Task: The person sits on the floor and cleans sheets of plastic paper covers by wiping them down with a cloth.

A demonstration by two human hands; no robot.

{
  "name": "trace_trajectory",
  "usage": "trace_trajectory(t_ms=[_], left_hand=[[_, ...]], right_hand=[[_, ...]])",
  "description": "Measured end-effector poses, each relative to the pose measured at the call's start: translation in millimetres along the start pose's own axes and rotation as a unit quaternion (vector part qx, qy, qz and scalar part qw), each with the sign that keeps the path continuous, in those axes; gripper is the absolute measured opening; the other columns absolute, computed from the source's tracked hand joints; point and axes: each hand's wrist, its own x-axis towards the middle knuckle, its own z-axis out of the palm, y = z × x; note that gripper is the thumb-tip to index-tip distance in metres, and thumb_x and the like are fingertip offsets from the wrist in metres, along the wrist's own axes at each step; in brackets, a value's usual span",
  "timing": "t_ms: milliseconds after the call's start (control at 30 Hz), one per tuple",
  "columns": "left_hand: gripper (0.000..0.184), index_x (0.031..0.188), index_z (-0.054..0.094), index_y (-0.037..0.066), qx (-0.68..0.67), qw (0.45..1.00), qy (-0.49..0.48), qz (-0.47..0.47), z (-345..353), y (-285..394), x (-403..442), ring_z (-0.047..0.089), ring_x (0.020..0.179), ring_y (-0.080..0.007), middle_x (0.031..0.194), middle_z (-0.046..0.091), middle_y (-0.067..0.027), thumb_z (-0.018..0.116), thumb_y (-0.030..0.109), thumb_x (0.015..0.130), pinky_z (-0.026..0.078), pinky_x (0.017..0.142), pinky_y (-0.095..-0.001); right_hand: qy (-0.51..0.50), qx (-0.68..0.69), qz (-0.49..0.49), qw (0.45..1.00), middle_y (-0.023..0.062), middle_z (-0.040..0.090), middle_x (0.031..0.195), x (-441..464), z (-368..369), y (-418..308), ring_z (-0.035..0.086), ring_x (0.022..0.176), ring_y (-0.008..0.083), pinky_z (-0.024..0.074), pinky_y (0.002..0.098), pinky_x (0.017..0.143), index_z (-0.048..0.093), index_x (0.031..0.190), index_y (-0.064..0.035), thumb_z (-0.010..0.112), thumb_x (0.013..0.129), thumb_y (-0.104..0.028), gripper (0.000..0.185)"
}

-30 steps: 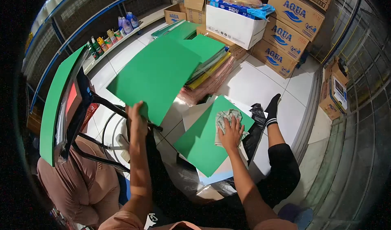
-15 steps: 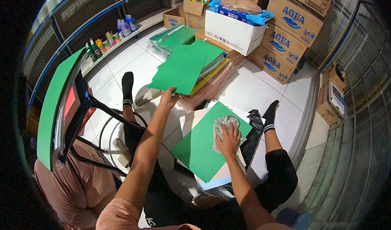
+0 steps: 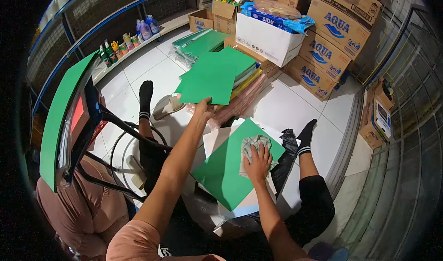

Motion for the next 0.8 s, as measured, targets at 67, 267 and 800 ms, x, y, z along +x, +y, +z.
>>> trace_trajectory(t_ms=[67,267,800], left_hand=[[0.026,0.104,0.045,-0.002,0.023,0.999,-0.034,0.02,-12.8,-18.3,22.7,0.056,0.065,-0.0251,0.085,0.055,-0.0168,0.052,0.002,0.079,0.048,0.048,-0.0331],[0.03,0.102,0.047,-0.001,0.01,1.0,0.015,0.013,12.4,-19.8,-42.5,0.054,0.06,-0.0225,0.083,0.054,-0.0144,0.056,0.015,0.078,0.046,0.048,-0.0313],[0.048,0.116,0.044,0.001,0.332,0.916,-0.021,0.223,-36.1,-0.5,-188.8,0.049,0.097,-0.0228,0.113,0.046,-0.0144,0.054,0.034,0.083,0.04,0.083,-0.0296]], right_hand=[[0.003,0.002,0.0,1.0,0.0139,0.042,0.125,0.1,0.2,-0.1,0.035,0.117,0.0345,0.0266,0.0481,0.095,0.053,0.112,-0.0118,0.058,0.074,-0.034,0.045],[0.005,0.007,0.003,1.0,0.0141,0.042,0.124,0.9,1.8,0.8,0.036,0.117,0.0343,0.0265,0.048,0.096,0.053,0.113,-0.0113,0.058,0.074,-0.034,0.045],[0.01,-0.003,0.002,1.0,0.0134,0.043,0.124,0.6,-2.0,-1.2,0.036,0.117,0.0335,0.0265,0.0471,0.096,0.053,0.113,-0.012,0.058,0.074,-0.032,0.044]])
